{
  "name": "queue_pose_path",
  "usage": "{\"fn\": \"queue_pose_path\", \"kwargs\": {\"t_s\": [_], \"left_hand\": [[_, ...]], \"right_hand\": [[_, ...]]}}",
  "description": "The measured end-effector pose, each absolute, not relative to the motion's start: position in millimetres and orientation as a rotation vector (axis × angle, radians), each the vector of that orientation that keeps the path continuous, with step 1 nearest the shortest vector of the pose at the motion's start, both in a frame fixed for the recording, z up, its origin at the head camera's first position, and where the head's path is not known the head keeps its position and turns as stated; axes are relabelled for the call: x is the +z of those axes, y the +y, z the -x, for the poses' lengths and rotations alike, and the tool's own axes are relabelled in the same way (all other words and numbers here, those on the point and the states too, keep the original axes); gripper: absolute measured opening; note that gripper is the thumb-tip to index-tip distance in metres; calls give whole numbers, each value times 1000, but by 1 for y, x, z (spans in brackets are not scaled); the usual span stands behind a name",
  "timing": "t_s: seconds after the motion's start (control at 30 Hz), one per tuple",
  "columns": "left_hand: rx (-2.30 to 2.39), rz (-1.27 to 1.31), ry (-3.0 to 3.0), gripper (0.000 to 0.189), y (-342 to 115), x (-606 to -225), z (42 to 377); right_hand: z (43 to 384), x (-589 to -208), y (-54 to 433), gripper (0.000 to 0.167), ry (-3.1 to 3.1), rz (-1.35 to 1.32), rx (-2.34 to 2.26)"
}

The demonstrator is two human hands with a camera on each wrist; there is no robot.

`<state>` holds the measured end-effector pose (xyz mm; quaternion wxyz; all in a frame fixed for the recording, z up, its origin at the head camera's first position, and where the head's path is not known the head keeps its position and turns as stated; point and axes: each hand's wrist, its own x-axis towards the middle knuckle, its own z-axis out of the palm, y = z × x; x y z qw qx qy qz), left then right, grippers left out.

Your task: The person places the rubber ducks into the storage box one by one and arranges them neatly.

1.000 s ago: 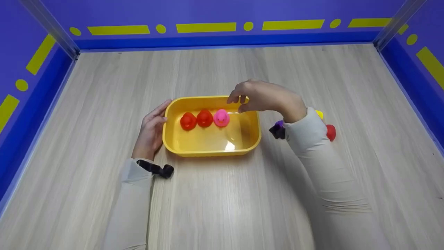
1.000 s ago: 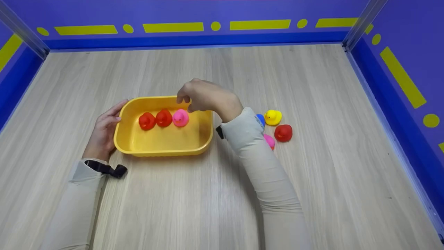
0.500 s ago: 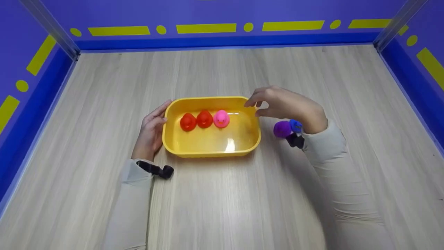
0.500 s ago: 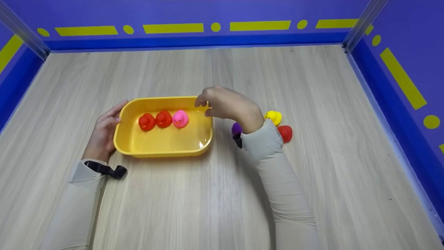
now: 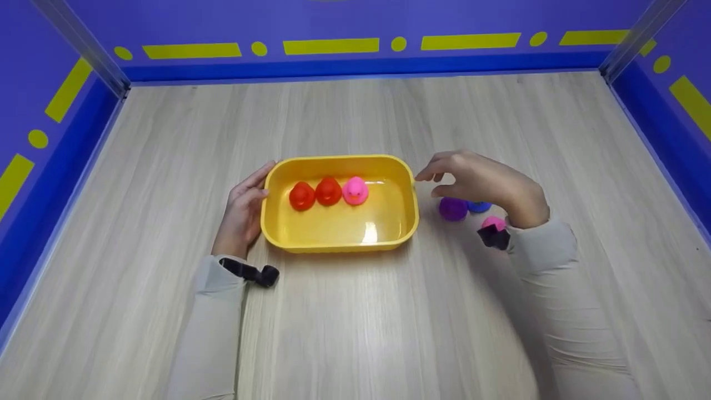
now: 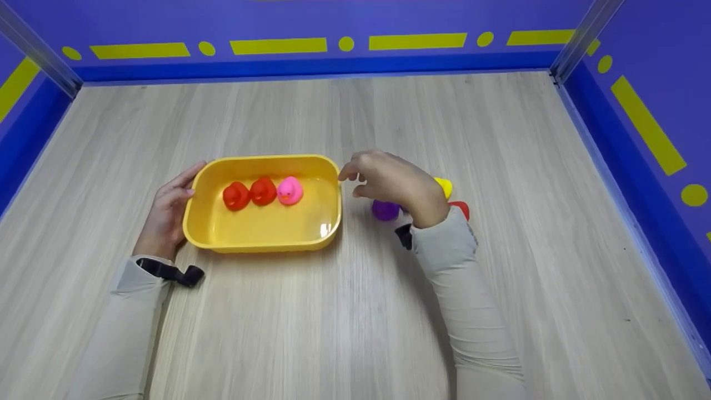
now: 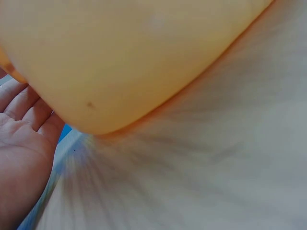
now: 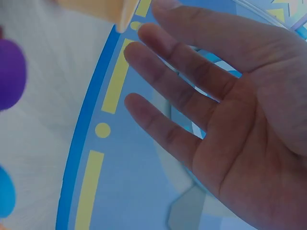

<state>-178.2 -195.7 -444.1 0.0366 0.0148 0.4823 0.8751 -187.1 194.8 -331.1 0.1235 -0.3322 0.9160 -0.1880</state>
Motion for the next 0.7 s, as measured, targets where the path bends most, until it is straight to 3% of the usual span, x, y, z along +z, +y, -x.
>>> {"fn": "queue_pose_path", "kwargs": {"t_s": [0.7], "left_hand": [[2687, -44, 1495, 55, -196, -446, 179]], "right_hand": [[180, -352, 220, 35, 2611, 812, -531]]}}
